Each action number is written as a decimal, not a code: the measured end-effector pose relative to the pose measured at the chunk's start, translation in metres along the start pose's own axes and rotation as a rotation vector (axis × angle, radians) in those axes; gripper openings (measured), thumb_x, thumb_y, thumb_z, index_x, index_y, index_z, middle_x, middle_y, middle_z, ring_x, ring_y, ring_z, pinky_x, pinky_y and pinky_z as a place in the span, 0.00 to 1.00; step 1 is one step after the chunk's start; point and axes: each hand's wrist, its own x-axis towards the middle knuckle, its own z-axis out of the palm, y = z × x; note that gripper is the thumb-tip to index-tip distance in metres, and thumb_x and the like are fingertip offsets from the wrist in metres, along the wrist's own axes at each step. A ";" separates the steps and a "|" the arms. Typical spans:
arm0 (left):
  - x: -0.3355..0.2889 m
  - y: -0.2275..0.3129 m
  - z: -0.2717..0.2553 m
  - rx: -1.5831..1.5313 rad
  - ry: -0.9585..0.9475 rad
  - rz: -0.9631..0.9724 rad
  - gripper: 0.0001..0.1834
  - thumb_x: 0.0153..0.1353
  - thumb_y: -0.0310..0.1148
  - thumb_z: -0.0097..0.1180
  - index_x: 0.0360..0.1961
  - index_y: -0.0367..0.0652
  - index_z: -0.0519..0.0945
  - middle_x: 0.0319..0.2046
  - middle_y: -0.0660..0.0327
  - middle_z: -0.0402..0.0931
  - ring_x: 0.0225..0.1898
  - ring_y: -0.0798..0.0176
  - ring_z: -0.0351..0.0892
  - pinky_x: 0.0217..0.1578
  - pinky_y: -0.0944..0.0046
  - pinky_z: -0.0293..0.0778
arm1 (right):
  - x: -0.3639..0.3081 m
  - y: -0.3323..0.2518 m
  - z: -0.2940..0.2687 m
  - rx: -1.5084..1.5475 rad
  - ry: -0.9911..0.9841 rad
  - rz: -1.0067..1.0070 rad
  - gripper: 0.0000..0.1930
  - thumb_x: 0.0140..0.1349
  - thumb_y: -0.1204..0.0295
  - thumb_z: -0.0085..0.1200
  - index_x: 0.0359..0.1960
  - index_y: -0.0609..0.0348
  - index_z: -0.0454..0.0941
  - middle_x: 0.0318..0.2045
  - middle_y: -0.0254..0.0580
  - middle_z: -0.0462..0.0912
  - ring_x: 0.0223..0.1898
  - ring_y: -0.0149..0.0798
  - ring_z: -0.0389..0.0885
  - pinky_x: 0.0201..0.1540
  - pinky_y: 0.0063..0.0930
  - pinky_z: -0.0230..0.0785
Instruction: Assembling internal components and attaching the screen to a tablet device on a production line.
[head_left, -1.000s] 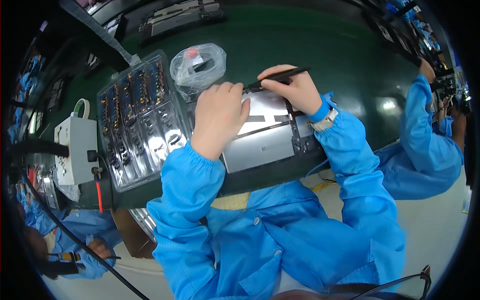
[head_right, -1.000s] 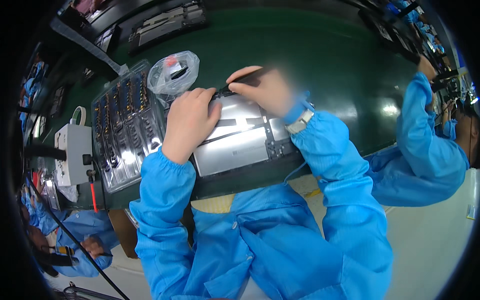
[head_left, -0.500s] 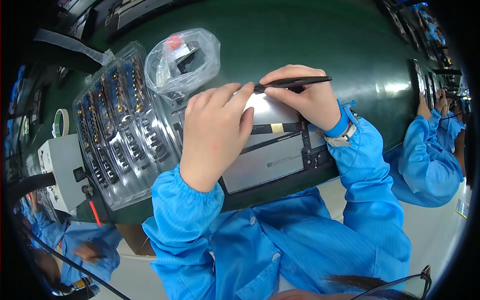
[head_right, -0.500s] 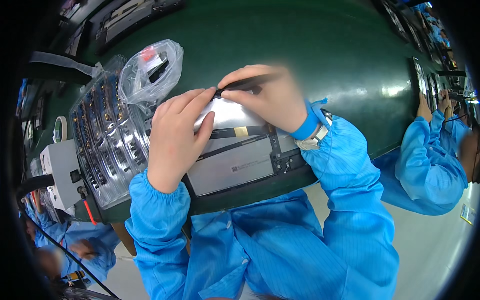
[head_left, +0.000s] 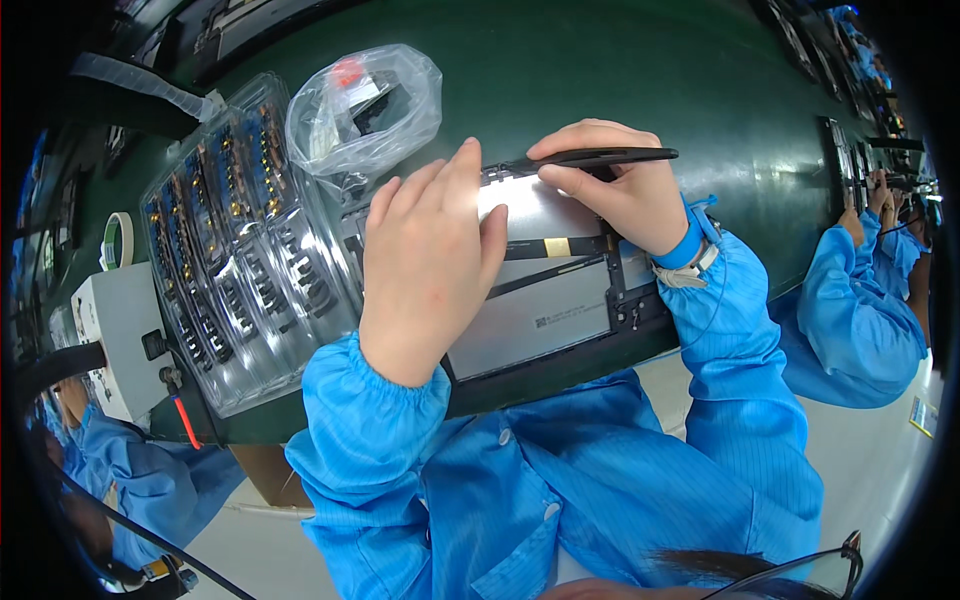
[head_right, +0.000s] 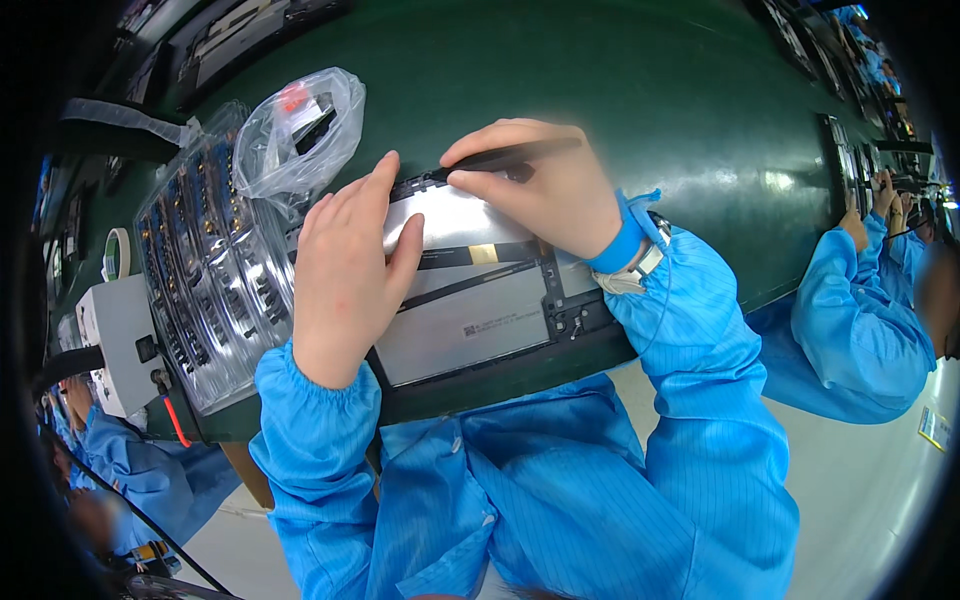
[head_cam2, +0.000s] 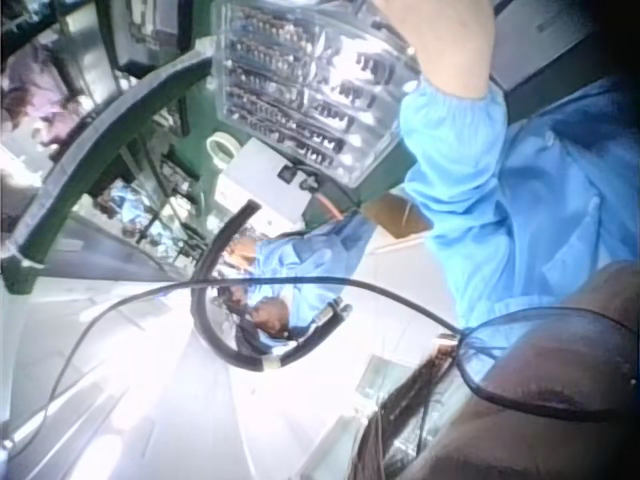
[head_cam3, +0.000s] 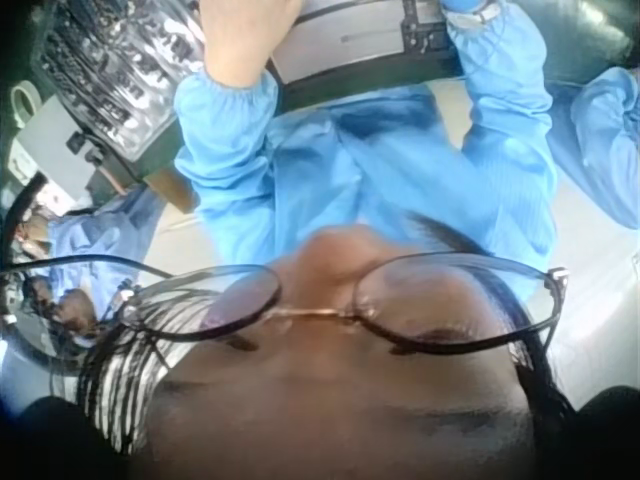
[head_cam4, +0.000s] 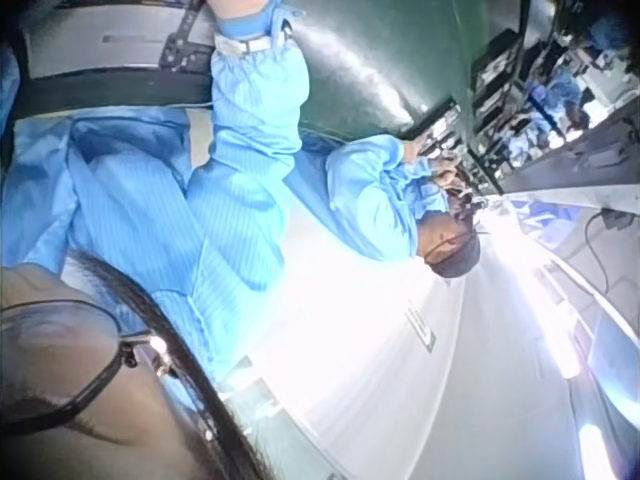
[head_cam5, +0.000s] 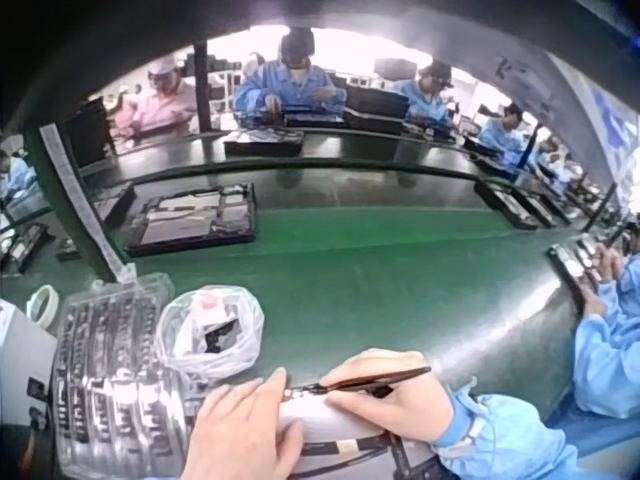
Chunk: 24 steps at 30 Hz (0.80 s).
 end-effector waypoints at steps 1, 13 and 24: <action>0.000 0.000 0.000 0.000 0.000 -0.001 0.23 0.53 0.32 0.54 0.51 0.35 0.70 0.44 0.54 0.75 0.48 0.55 0.72 0.50 0.53 0.64 | 0.000 0.000 0.000 -0.007 -0.001 -0.003 0.09 0.51 0.78 0.57 0.36 0.62 0.80 0.31 0.41 0.80 0.32 0.31 0.76 0.35 0.20 0.69; 0.003 -0.008 0.004 -0.005 0.060 0.042 0.20 0.52 0.30 0.54 0.47 0.35 0.72 0.43 0.55 0.75 0.47 0.56 0.73 0.48 0.54 0.66 | 0.003 0.007 -0.002 0.084 0.015 0.120 0.08 0.55 0.79 0.53 0.37 0.63 0.77 0.35 0.38 0.77 0.36 0.29 0.74 0.40 0.19 0.67; -0.040 -0.055 -0.082 0.186 0.072 -0.182 0.09 0.53 0.32 0.53 0.35 0.42 0.78 0.33 0.53 0.77 0.36 0.49 0.77 0.36 0.54 0.72 | -0.089 -0.035 -0.056 0.326 0.148 -0.152 0.05 0.57 0.81 0.42 0.27 0.64 0.72 0.30 0.43 0.71 0.28 0.28 0.67 0.30 0.18 0.59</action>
